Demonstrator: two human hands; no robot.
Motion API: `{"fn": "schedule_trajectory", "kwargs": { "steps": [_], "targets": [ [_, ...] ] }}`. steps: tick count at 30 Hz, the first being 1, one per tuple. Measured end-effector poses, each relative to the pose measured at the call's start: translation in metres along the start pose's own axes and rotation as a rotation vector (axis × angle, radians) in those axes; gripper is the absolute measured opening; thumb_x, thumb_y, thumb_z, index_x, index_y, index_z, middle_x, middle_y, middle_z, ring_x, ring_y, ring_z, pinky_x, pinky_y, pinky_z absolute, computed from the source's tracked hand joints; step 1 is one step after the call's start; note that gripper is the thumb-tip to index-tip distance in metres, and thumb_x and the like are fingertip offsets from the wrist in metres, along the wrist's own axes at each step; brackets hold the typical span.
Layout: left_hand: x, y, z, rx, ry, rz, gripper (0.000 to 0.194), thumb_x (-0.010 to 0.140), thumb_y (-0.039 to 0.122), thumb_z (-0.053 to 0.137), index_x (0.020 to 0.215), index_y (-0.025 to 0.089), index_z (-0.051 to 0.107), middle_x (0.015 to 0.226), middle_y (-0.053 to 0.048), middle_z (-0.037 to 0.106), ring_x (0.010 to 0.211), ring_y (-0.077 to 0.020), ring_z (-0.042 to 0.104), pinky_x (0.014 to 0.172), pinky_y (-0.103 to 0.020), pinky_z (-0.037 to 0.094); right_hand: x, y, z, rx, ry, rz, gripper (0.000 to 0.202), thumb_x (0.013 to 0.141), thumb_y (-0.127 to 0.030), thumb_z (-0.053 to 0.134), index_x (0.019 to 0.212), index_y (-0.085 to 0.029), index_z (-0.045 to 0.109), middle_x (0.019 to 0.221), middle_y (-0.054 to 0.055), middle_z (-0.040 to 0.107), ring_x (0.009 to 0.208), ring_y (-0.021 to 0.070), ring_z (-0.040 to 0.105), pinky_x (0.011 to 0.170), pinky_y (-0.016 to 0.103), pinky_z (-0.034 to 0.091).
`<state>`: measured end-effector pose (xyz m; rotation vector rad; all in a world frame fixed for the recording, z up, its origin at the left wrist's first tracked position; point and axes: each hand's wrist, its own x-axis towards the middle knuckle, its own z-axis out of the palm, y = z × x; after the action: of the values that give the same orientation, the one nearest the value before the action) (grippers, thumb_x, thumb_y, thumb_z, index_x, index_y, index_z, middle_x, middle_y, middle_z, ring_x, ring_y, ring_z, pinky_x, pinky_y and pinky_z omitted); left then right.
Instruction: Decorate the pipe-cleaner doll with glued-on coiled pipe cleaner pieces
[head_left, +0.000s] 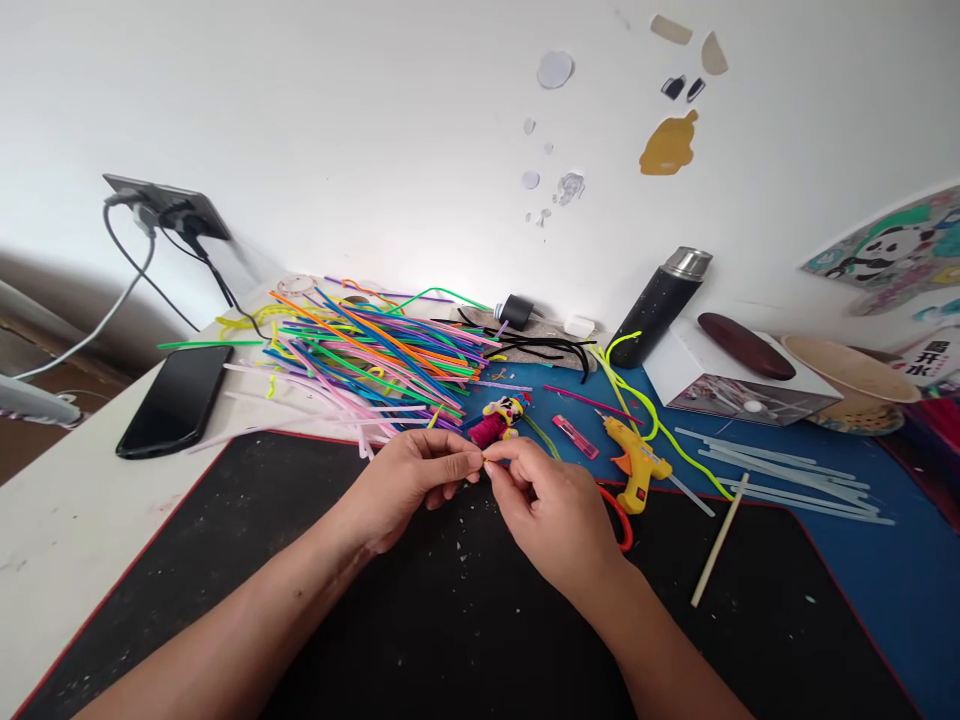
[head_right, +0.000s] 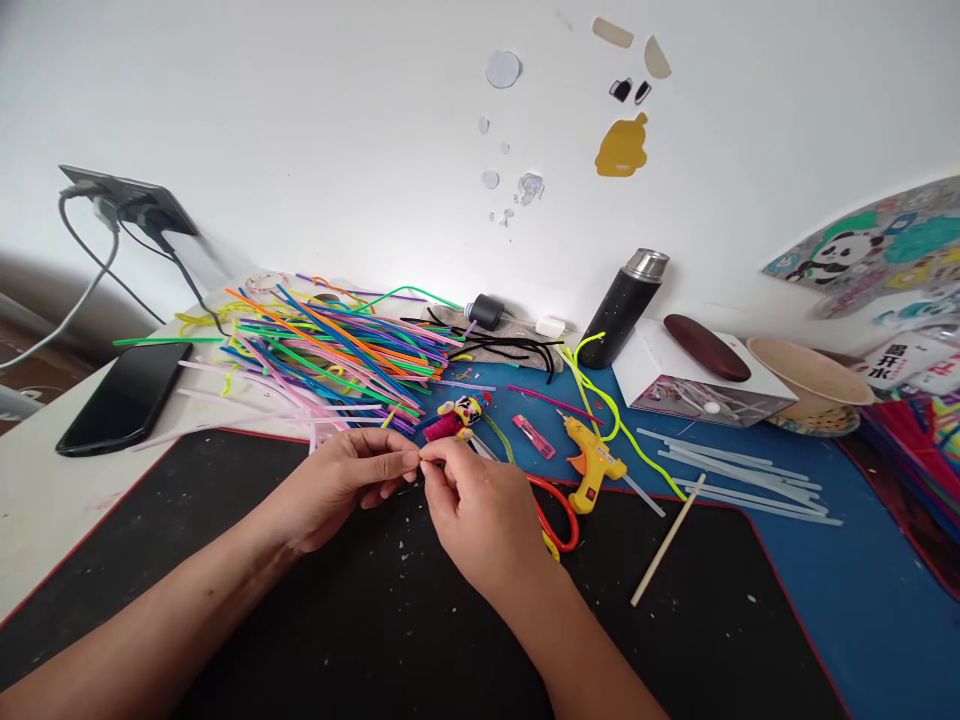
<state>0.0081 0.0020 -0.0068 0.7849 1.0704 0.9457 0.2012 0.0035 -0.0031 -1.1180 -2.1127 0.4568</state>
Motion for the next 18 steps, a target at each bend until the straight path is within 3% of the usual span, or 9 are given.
{"fn": "schedule_trajectory", "kwargs": {
  "steps": [18],
  "targets": [
    [0.0020,-0.0008,-0.0066,0.062,-0.036,0.005,0.036,0.068,0.046,0.096,0.080,0.015,0.082,0.070,-0.001,0.068,0.055,-0.0070,0.047,0.046,-0.020,0.029,0.0002,-0.0008,-0.0002,0.012,-0.017,0.000,0.014,0.102,-0.019,0.059,0.100,-0.021,0.072,0.057,-0.007,0.056,0.046,0.0106,0.047,0.052,0.025,0.031]
  ]
}}
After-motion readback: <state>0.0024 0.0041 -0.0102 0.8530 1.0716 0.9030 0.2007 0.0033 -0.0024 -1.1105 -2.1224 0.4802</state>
